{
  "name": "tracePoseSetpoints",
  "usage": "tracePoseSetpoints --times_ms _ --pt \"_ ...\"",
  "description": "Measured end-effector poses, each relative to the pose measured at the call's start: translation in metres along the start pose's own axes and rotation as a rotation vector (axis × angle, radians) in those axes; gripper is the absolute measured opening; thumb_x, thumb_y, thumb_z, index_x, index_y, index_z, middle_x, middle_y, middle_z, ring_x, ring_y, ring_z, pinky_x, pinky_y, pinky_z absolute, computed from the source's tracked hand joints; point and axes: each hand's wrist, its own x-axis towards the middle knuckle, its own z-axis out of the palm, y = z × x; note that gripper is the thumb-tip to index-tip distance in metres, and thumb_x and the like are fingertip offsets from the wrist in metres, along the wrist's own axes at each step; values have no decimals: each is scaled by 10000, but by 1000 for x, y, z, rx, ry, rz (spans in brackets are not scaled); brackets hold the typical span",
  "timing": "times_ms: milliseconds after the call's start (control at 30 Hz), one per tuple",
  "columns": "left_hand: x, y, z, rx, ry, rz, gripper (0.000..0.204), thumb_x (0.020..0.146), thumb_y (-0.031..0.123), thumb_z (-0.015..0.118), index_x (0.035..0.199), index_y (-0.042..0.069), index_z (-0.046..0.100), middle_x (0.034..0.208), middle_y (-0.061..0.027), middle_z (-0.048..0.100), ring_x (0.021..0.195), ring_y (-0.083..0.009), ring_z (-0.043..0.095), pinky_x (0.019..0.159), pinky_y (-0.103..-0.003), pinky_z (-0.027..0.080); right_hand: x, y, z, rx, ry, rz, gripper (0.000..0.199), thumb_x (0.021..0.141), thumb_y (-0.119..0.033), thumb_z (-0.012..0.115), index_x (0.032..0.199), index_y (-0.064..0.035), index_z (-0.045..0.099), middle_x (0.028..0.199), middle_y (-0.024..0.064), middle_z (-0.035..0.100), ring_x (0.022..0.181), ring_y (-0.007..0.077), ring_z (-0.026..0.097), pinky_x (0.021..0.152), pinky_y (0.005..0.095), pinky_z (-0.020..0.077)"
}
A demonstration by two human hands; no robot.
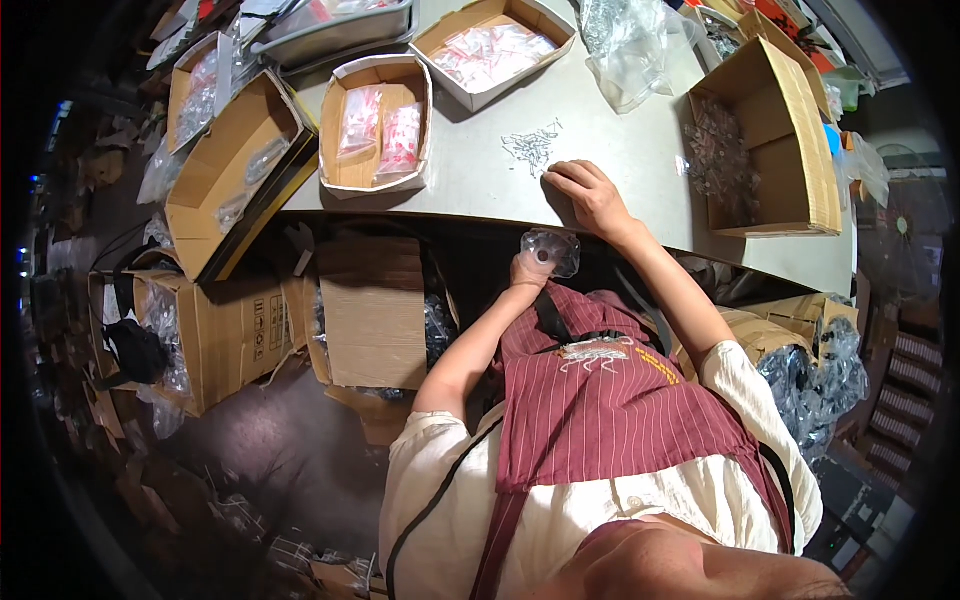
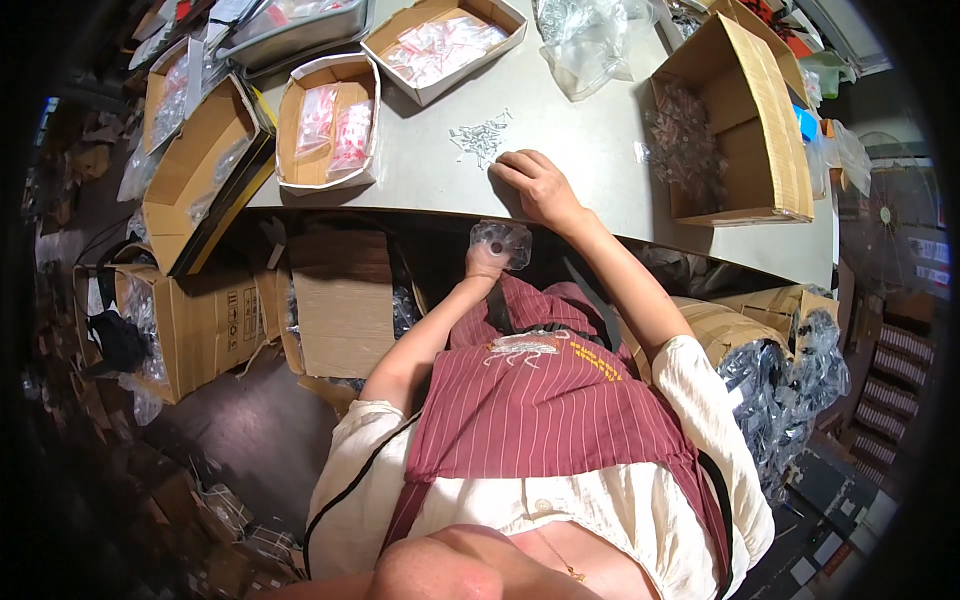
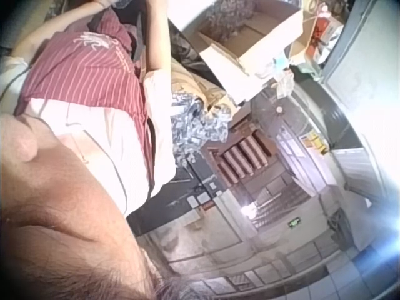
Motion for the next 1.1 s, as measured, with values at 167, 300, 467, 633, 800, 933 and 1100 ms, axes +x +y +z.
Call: tracePoseSetpoints --times_ms 167,300,467,633,800,933,1100 --pt "-2 3 -4 -64 -52 5 383 810 422 730 994 87 754 971 -206 731 922 -404 703 764 -460 577 -9 3 -4 -35 -6 -27 403 795 48 624 1185 -31 688 1181 135 674 1065 335 647 897 406 550" --pt "0 -3 3 -51 -57 2 360 827 410 717 980 86 758 954 -201 733 916 -406 704 758 -461 577 -20 1 -8 -19 -16 12 434 744 50 656 1172 -24 677 1173 123 664 1055 334 640 922 401 530" --pt "8 -16 21 -40 57 58 384 809 433 748 898 60 764 881 -229 726 864 -399 719 716 -456 584 -25 4 -3 7 156 248 422 782 53 653 1195 -27 678 1185 147 661 1088 351 613 936 404 514" --pt "11 -22 21 -114 38 105 432 828 496 737 911 73 765 889 -211 733 875 -399 717 720 -463 581 -19 -11 6 37 88 247 418 810 84 613 1199 -46 687 1194 131 658 1103 332 599 939 399 506" --pt "8 -17 16 -156 39 126 465 842 540 715 950 91 766 910 -201 737 886 -401 713 726 -465 578 -19 -13 10 131 54 240 335 818 78 634 1113 -57 721 1127 114 681 1039 301 628 884 379 520" --pt "10 -23 17 -88 20 102 490 831 557 722 964 87 758 913 -207 734 883 -405 711 726 -466 575 -18 -13 13 199 182 338 374 815 105 604 1127 -62 723 1137 114 686 1043 296 633 904 361 517" --pt "7 -12 12 -139 18 125 489 832 552 723 950 78 752 909 -206 733 877 -406 711 723 -464 573 -18 -17 13 77 65 229 411 801 64 611 1188 -45 697 1183 127 665 1113 340 607 950 418 509"
